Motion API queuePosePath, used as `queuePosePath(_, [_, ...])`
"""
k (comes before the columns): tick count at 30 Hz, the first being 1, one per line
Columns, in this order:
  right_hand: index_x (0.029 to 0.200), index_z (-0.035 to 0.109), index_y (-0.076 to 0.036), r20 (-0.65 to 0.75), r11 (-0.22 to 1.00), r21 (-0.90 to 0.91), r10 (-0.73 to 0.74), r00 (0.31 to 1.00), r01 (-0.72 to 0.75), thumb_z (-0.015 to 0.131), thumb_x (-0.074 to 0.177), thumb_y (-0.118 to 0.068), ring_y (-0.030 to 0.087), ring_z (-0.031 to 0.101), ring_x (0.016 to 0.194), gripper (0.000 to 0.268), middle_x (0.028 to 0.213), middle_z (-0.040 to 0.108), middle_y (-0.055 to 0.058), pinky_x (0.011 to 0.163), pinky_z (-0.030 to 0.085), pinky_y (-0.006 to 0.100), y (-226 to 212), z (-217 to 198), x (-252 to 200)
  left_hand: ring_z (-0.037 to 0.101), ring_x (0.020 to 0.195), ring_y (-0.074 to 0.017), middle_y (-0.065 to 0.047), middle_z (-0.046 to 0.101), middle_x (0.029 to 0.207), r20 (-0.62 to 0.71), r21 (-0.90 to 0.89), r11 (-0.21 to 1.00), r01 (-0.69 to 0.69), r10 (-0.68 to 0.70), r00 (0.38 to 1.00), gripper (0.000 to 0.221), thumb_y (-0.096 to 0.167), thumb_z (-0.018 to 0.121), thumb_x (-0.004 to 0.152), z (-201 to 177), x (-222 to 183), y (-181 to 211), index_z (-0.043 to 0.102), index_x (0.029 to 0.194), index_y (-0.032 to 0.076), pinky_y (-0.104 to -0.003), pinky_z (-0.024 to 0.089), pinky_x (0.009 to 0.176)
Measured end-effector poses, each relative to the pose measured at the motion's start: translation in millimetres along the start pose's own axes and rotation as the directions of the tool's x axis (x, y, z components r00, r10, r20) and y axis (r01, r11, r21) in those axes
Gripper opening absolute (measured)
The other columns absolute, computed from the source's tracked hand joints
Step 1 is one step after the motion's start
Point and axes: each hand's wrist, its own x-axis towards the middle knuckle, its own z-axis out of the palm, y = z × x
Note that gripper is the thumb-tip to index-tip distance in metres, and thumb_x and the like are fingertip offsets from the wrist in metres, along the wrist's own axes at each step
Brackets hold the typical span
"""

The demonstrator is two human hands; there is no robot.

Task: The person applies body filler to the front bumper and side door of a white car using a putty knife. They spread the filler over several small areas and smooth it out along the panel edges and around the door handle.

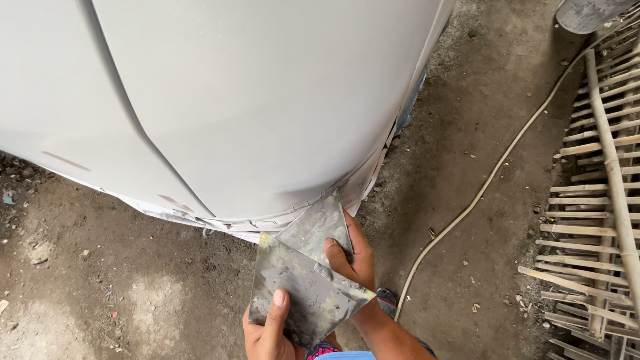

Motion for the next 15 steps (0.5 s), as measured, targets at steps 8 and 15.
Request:
queuePosePath(8, [0.149, 0.052, 0.003, -0.006, 0.998, 0.047, 0.034, 0.999, -0.034, 0.06, 0.098, -0.019, 0.014, 0.061, 0.107, 0.056, 0.122, 0.069, 0.011, 0.095, 0.052, 0.032, 0.0, 5.0, 0.4, 0.075, 0.094, -0.0346, -0.026, 0.075, 0.108, 0.041, -0.021, 1.0, 0.021, -0.02, 0.999, 0.043, 0.012, 0.069, 0.088, -7.5, 4.0, 2.7, 0.065, 0.123, -0.012, -0.047, 0.06, 0.085])
queuePosePath(15, [0.153, 0.048, 0.001, 0.028, 1.0, -0.02, -0.001, 1.0, 0.001, 0.055, 0.099, -0.018, 0.016, 0.062, 0.105, 0.058, 0.131, 0.067, 0.013, 0.091, 0.054, 0.033, -11.7, 11.3, 1.8, 0.076, 0.094, -0.0341, -0.026, 0.075, 0.108, 0.037, 0.041, 0.998, 0.055, -0.057, 0.998, 0.046, 0.014, 0.068, 0.087, -4.8, 3.4, 13.9, 0.063, 0.126, -0.011, -0.048, 0.061, 0.084])
